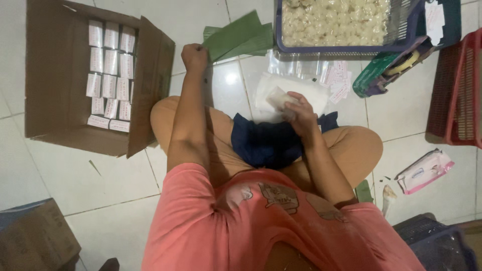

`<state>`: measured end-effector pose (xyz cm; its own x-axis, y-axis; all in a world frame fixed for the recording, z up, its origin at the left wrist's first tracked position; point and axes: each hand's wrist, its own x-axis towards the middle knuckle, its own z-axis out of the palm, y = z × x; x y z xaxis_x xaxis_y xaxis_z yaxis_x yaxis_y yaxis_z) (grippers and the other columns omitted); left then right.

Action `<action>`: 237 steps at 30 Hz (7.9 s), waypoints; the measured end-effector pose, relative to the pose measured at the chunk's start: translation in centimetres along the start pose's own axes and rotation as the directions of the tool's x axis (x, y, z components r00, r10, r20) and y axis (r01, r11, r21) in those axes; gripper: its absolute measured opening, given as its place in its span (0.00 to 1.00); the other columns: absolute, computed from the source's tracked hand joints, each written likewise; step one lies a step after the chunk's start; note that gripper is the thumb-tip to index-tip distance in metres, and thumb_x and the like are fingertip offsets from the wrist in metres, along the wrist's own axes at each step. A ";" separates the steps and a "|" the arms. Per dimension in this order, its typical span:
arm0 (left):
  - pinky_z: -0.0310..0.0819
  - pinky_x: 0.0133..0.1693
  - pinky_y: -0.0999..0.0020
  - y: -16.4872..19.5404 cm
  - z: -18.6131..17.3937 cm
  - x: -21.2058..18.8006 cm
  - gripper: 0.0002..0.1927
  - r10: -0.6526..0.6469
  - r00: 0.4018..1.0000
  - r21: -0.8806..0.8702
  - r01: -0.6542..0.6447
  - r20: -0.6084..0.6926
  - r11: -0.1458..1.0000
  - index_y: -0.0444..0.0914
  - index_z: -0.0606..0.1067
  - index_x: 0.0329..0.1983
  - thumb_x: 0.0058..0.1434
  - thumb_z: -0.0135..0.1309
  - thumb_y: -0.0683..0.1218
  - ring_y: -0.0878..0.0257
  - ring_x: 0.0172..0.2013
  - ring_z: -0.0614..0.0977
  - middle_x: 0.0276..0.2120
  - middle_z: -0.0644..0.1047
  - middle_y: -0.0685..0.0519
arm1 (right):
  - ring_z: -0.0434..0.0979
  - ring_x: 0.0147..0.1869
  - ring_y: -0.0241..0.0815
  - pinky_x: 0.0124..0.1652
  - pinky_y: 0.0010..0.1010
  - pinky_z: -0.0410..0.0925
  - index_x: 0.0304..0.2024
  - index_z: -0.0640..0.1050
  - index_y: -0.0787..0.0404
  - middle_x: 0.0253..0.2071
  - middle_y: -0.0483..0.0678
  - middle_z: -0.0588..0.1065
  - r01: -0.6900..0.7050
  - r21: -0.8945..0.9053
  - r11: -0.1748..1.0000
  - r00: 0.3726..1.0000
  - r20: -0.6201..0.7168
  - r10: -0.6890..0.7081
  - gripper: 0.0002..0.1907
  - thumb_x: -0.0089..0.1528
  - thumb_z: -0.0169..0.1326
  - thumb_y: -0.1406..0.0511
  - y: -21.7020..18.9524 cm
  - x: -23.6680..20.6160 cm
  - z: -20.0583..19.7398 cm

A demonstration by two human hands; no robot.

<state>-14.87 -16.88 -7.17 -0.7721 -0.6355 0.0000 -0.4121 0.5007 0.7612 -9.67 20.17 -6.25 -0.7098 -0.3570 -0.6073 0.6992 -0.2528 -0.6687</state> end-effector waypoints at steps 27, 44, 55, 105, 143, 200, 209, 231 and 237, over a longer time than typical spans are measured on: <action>0.75 0.51 0.65 9.5 -1.0 -18.6 0.32 0.270 0.841 -0.879 0.474 0.469 0.051 0.38 0.66 0.68 0.67 0.54 0.59 0.59 0.57 0.77 0.61 0.73 0.50 | 0.81 0.43 0.35 0.41 0.24 0.76 0.50 0.80 0.69 0.47 0.49 0.80 0.580 -0.351 0.735 0.812 0.321 -0.487 0.13 0.62 0.59 0.73 -3.9 -4.0 9.5; 0.70 0.62 0.66 13.8 0.8 -22.2 0.31 0.299 0.922 -0.907 0.108 0.244 0.407 0.32 0.56 0.74 0.71 0.53 0.39 0.59 0.58 0.75 0.59 0.73 0.45 | 0.77 0.57 0.46 0.54 0.31 0.73 0.60 0.77 0.64 0.55 0.53 0.72 0.738 -0.651 0.179 0.429 0.247 -0.869 0.19 0.66 0.59 0.75 -4.3 -6.9 8.9; 0.74 0.53 0.69 7.4 3.2 -20.2 0.32 0.201 0.856 -0.849 0.389 0.477 0.358 0.30 0.59 0.75 0.70 0.54 0.37 0.61 0.50 0.78 0.51 0.77 0.44 | 0.78 0.55 0.45 0.54 0.32 0.72 0.55 0.75 0.65 0.53 0.56 0.76 0.641 -0.509 0.574 0.742 0.220 -0.633 0.19 0.66 0.63 0.63 -0.8 -4.1 5.4; 0.71 0.32 0.64 10.0 7.5 -11.1 0.14 0.119 0.990 -0.271 -0.135 -0.073 0.953 0.35 0.82 0.50 0.60 0.61 0.41 0.56 0.27 0.77 0.27 0.77 0.47 | 0.81 0.48 0.59 0.47 0.42 0.72 0.51 0.73 0.67 0.43 0.59 0.79 0.425 -0.811 0.402 0.646 -0.040 -0.762 0.22 0.55 0.62 0.76 -9.0 5.1 1.7; 0.74 0.58 0.50 6.6 -2.5 -17.0 0.11 0.465 0.614 -0.645 0.755 0.637 -0.114 0.38 0.68 0.48 0.79 0.49 0.50 0.55 0.49 0.75 0.58 0.74 0.40 | 0.81 0.50 0.40 0.53 0.30 0.77 0.50 0.73 0.69 0.47 0.54 0.78 0.616 -0.057 0.786 0.778 0.205 -0.594 0.18 0.62 0.63 0.82 -3.1 -2.1 5.9; 0.86 0.48 0.49 3.7 1.9 -20.0 0.30 0.026 0.772 -0.742 0.600 0.635 0.300 0.40 0.59 0.66 0.63 0.52 0.30 0.46 0.50 0.82 0.52 0.76 0.37 | 0.84 0.35 0.45 0.39 0.30 0.73 0.33 0.84 0.63 0.31 0.54 0.82 0.190 -0.860 0.473 0.599 -0.280 -0.750 0.04 0.56 0.60 0.73 -6.3 0.9 -9.6; 0.85 0.49 0.48 3.9 0.4 -19.5 0.30 0.085 0.794 -0.783 0.565 0.602 0.261 0.38 0.61 0.67 0.63 0.52 0.30 0.46 0.52 0.81 0.54 0.72 0.39 | 0.81 0.36 0.42 0.39 0.32 0.73 0.37 0.83 0.67 0.33 0.51 0.81 0.458 -0.830 0.318 0.487 -0.065 -0.871 0.06 0.58 0.60 0.76 -6.9 -0.3 -6.2; 0.74 0.62 0.58 6.9 0.7 -20.7 0.35 0.270 0.842 -0.883 0.433 0.468 0.182 0.37 0.57 0.73 0.65 0.57 0.34 0.53 0.58 0.77 0.57 0.74 0.40 | 0.80 0.36 0.29 0.38 0.19 0.73 0.40 0.81 0.65 0.34 0.44 0.81 0.493 -0.536 0.685 0.864 0.208 -0.459 0.07 0.59 0.65 0.74 -2.9 -4.8 7.2; 0.75 0.62 0.56 7.8 1.2 -20.8 0.36 0.245 0.830 -0.866 0.485 0.501 0.125 0.36 0.57 0.73 0.66 0.59 0.36 0.50 0.59 0.77 0.59 0.73 0.37 | 0.75 0.39 0.29 0.41 0.20 0.70 0.44 0.81 0.66 0.37 0.45 0.79 0.540 -0.440 0.717 0.840 0.236 -0.488 0.10 0.60 0.64 0.74 -3.4 -5.0 6.3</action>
<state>-2.59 0.93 -2.05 -0.9841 -0.1111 -0.1385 -0.0073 -0.7541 0.6567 -7.95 17.13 1.78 -0.9178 -0.3885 -0.0826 0.0805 0.0216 -0.9965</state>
